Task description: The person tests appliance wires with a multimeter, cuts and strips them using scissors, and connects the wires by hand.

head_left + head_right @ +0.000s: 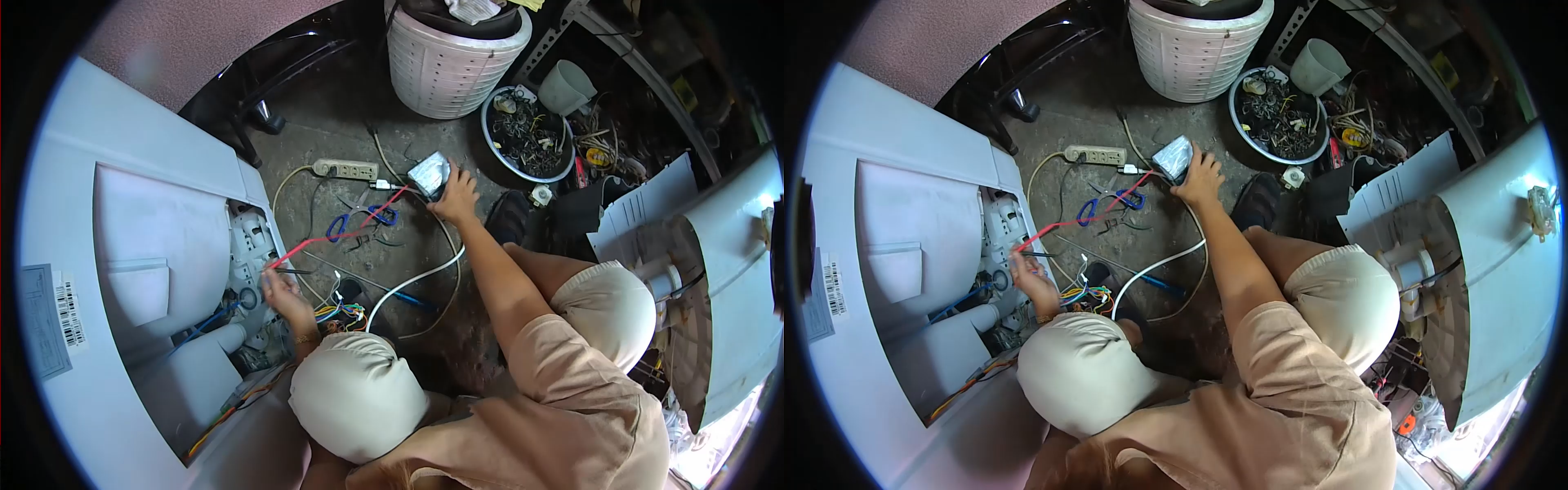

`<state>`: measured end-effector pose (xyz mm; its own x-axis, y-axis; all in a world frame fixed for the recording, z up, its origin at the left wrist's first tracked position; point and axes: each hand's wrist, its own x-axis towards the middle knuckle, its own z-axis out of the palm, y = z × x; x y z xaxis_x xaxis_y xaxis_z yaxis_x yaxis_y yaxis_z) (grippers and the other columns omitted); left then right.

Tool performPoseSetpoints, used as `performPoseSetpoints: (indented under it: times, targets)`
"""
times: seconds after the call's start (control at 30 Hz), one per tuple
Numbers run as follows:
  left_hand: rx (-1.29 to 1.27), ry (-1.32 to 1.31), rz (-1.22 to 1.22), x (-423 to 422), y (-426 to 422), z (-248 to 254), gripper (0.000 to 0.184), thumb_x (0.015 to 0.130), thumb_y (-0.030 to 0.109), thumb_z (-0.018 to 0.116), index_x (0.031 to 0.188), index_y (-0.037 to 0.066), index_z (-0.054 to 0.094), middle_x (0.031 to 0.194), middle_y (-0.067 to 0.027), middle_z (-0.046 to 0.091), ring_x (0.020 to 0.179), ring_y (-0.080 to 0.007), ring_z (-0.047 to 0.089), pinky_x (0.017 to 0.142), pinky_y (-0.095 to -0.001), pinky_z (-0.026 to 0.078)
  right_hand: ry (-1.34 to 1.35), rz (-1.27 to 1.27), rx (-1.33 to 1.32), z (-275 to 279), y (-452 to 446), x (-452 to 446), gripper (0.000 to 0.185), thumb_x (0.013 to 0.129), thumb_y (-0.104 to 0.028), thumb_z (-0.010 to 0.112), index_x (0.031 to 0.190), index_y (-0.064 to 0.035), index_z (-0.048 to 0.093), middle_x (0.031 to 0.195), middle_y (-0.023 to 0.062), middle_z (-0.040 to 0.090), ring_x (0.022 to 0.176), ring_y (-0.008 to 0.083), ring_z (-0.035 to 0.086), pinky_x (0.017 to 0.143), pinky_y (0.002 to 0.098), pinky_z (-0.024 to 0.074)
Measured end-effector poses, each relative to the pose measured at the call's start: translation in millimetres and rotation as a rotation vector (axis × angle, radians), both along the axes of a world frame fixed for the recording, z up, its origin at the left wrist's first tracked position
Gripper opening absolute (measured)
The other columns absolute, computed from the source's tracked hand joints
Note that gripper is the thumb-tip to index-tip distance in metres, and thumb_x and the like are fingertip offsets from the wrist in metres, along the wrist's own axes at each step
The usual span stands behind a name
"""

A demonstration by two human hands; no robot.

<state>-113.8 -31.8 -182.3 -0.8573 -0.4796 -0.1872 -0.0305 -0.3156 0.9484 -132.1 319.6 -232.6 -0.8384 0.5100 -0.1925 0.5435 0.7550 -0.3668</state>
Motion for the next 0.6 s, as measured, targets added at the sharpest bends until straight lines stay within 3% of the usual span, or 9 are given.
performPoseSetpoints:
  times: [0.07, 0.17, 0.2, 0.3, 0.37, 0.43, 0.5, 0.57, 0.6]
  targets:
    - [-0.050, -0.005, 0.093, 0, -13, -10, 0.030, 0.095, 0.030, 0.048, 0.112, 0.006, 0.055, 0.075, 0.0023, 0.053, 0.050, -0.0016, 0.035, 0.039, -0.0173, 0.022, 0.177, 0.034, 0.134, 5, 16, 10, 0.112, 0.047, -0.025, 0.083, 0.141, -0.0192, 0.021, 0.129, 0.0172, 0.035, 0.115, 0.0379, 0.038, 0.092, 0.0542, 0.0341]
    - [0.131, -0.057, 0.286, -4, -13, -7, 0.032, 0.095, 0.032, 0.048, 0.115, 0.007, 0.052, 0.079, 0.0018, 0.053, 0.054, -0.0018, 0.037, 0.039, -0.0175, 0.023, 0.385, -0.168, 0.053, 1, 32, 14, 0.110, 0.046, -0.024, 0.080, 0.140, -0.0177, 0.022, 0.128, 0.0177, 0.035, 0.113, 0.0395, 0.039, 0.091, 0.0534, 0.0344]
    - [0.175, -0.039, 0.223, -4, -18, -6, 0.034, 0.094, 0.032, 0.049, 0.117, 0.007, 0.050, 0.083, 0.0009, 0.054, 0.059, -0.0018, 0.040, 0.039, -0.0178, 0.023, 0.488, -0.193, -0.044, -1, 36, 12, 0.108, 0.046, -0.023, 0.077, 0.140, -0.0154, 0.023, 0.125, 0.0184, 0.038, 0.110, 0.0408, 0.040, 0.092, 0.0508, 0.0349]
    - [0.123, -0.065, 0.099, -12, -24, -10, 0.033, 0.093, 0.033, 0.051, 0.114, 0.008, 0.052, 0.083, -0.0002, 0.055, 0.056, -0.0015, 0.039, 0.039, -0.0174, 0.023, 0.553, 0.053, -0.187, 10, 29, 3, 0.102, 0.050, -0.021, 0.075, 0.139, -0.0107, 0.026, 0.123, 0.0202, 0.041, 0.110, 0.0388, 0.042, 0.094, 0.0452, 0.0370]
    - [-0.058, -0.138, -0.104, -13, -15, -15, 0.025, 0.092, 0.030, 0.056, 0.102, 0.008, 0.060, 0.076, 0.0006, 0.058, 0.047, -0.0003, 0.035, 0.040, -0.0161, 0.024, 0.608, 0.132, -0.391, 22, 7, -13, 0.103, 0.049, -0.020, 0.075, 0.139, -0.0104, 0.026, 0.126, 0.0202, 0.043, 0.115, 0.0390, 0.041, 0.100, 0.0432, 0.0337]
    - [-0.267, -0.153, -0.347, -6, 3, -15, 0.020, 0.093, 0.025, 0.054, 0.098, 0.008, 0.064, 0.069, 0.0015, 0.061, 0.048, 0.0005, 0.038, 0.041, -0.0161, 0.024, 0.631, 0.305, -0.410, 44, -19, -25, 0.103, 0.045, -0.023, 0.075, 0.137, -0.0118, 0.029, 0.121, 0.0206, 0.045, 0.109, 0.0402, 0.043, 0.095, 0.0452, 0.0356]
    - [-0.208, -0.231, -0.584, -6, 2, -33, 0.019, 0.091, 0.025, 0.055, 0.098, 0.010, 0.064, 0.069, 0.0002, 0.061, 0.047, 0.0002, 0.037, 0.039, -0.0158, 0.023, 0.496, 0.473, -0.403, 87, -50, -23, 0.101, 0.045, -0.022, 0.075, 0.136, -0.0118, 0.031, 0.120, 0.0198, 0.045, 0.109, 0.0405, 0.043, 0.094, 0.0462, 0.0356]
    - [-0.136, -0.312, -0.831, -3, 4, -27, 0.017, 0.092, 0.021, 0.053, 0.097, 0.009, 0.063, 0.068, 0.0005, 0.061, 0.048, -0.0004, 0.039, 0.043, -0.0153, 0.025, 0.654, 0.714, -0.460, 106, -85, -21, 0.101, 0.046, -0.022, 0.075, 0.136, -0.0127, 0.030, 0.120, 0.0202, 0.044, 0.110, 0.0412, 0.042, 0.095, 0.0467, 0.0348]
    - [-0.074, -0.316, -0.776, -5, 2, -33, 0.016, 0.092, 0.019, 0.052, 0.099, 0.009, 0.062, 0.067, 0.0004, 0.060, 0.047, -0.0005, 0.038, 0.042, -0.0156, 0.025, 0.562, 0.782, -0.542, 113, -100, -18, 0.102, 0.046, -0.022, 0.074, 0.137, -0.0104, 0.030, 0.124, 0.0203, 0.043, 0.114, 0.0404, 0.040, 0.099, 0.0454, 0.0326]
